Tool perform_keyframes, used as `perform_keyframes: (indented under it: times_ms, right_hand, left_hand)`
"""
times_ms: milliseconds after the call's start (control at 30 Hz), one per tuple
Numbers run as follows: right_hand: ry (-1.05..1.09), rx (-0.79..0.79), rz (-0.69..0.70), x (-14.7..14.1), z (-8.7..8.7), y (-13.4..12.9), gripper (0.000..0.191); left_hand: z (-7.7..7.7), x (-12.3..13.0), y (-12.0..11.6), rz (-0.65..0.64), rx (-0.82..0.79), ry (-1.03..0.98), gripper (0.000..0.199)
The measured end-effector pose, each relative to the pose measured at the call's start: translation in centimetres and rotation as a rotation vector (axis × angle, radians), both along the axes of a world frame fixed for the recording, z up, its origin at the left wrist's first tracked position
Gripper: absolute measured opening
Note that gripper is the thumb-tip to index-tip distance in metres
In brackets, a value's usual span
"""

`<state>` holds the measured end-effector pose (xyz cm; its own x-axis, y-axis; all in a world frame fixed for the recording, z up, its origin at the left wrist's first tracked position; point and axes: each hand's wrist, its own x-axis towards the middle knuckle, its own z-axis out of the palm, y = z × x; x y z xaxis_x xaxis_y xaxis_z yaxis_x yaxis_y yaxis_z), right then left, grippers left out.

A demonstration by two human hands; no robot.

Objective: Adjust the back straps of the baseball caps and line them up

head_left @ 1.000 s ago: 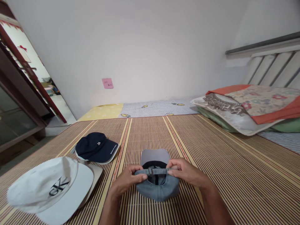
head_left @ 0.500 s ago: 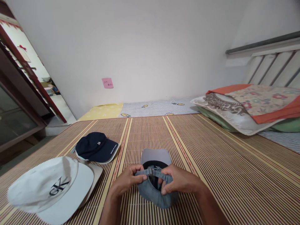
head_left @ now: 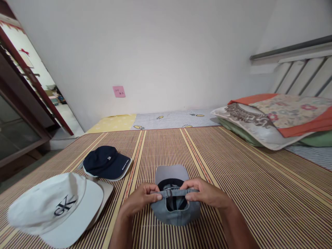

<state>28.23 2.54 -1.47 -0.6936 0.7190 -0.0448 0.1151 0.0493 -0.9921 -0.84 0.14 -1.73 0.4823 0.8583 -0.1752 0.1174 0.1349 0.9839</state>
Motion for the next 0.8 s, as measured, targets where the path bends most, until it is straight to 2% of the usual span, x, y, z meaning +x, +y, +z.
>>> perform_keyframes:
  times_ms: [233,367,500,567,667,733,800]
  right_hand:
    - [0.001,0.036,-0.107,2.0,0.1,0.1,0.033]
    - [0.022,0.165,-0.335,2.6,-0.4,0.8,0.032]
    - [-0.121,0.313,-0.532,2.8,-2.1,1.8,0.022]
    - [-0.205,0.375,-0.547,2.8,-3.2,2.3,0.021]
    - [-0.281,0.439,-0.541,2.8,-4.8,2.8,0.02]
    - [-0.271,0.471,-0.551,2.7,-5.5,3.0,0.024]
    - [-0.246,0.49,-0.542,2.4,-5.8,3.1,0.04]
  left_hand:
    - [-0.8,-0.5,0.2,0.013,0.022,-0.013,0.046]
    - [-0.5,-0.6,0.2,0.05,0.081,0.018,0.042]
    - [-0.1,-0.8,0.5,0.226,0.25,0.062,0.034]
    - [-0.7,-1.1,1.0,0.339,0.327,0.124,0.031]
    - [-2.4,-1.7,1.7,0.455,0.39,0.278,0.023]
    - [-3.4,-2.0,1.8,0.449,0.377,0.345,0.023]
    - [-4.0,-2.1,1.8,0.378,0.334,0.32,0.038]
